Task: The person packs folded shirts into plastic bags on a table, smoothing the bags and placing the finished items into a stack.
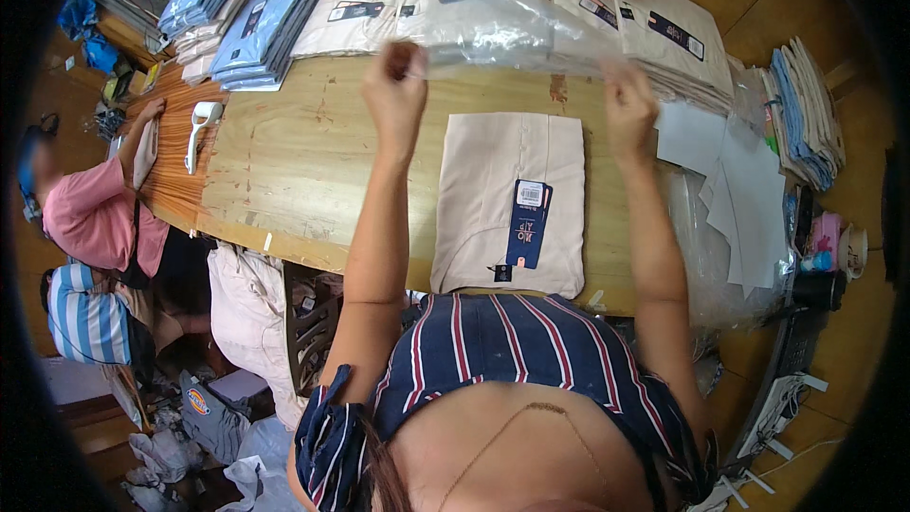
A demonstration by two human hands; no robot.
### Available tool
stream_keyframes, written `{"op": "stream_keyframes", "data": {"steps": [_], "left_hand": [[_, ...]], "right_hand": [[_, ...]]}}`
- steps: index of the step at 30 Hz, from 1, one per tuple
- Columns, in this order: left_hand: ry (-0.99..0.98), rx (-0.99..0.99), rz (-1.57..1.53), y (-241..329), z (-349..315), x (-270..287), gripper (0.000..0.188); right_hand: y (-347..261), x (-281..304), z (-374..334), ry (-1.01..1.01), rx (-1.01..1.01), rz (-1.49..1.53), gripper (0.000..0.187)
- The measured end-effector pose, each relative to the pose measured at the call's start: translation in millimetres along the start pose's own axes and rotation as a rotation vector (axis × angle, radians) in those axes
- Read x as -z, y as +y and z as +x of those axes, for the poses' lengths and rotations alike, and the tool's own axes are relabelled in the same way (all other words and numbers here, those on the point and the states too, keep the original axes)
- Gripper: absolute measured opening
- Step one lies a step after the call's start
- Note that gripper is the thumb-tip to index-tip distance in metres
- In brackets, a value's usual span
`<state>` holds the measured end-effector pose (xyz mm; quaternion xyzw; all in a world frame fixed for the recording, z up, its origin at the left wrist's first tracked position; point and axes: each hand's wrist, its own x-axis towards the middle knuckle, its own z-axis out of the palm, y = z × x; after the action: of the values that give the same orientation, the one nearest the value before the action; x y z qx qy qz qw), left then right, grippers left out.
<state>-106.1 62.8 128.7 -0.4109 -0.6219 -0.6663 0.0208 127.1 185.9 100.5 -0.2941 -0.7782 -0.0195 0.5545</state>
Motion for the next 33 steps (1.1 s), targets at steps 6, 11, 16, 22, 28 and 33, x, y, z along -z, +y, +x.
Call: {"op": "stream_keyframes", "data": {"steps": [6,11,16,22,28,33], "left_hand": [[-0.256,0.363,0.393,-109,-50,-20,0.007],[-0.380,0.421,0.352,-121,-47,-25,0.007],[-0.470,0.743,-0.118,-141,-44,-11,0.013],[-0.545,0.630,-0.097,-116,-57,6,0.012],[-0.590,0.688,-0.210,-101,-79,26,0.014],[-0.684,0.737,-0.223,-73,-100,45,0.015]], "right_hand": [[61,-49,-85,-0.538,-0.552,0.488,0.015],[86,-56,-98,-0.557,-0.794,0.798,0.013],[67,-40,-89,-0.496,-1.043,0.835,0.028],[63,-32,-103,-0.528,-0.917,0.791,0.016],[48,-13,-104,-0.721,-0.897,0.800,0.016],[43,15,-101,-1.025,-0.877,0.828,0.019]]}}
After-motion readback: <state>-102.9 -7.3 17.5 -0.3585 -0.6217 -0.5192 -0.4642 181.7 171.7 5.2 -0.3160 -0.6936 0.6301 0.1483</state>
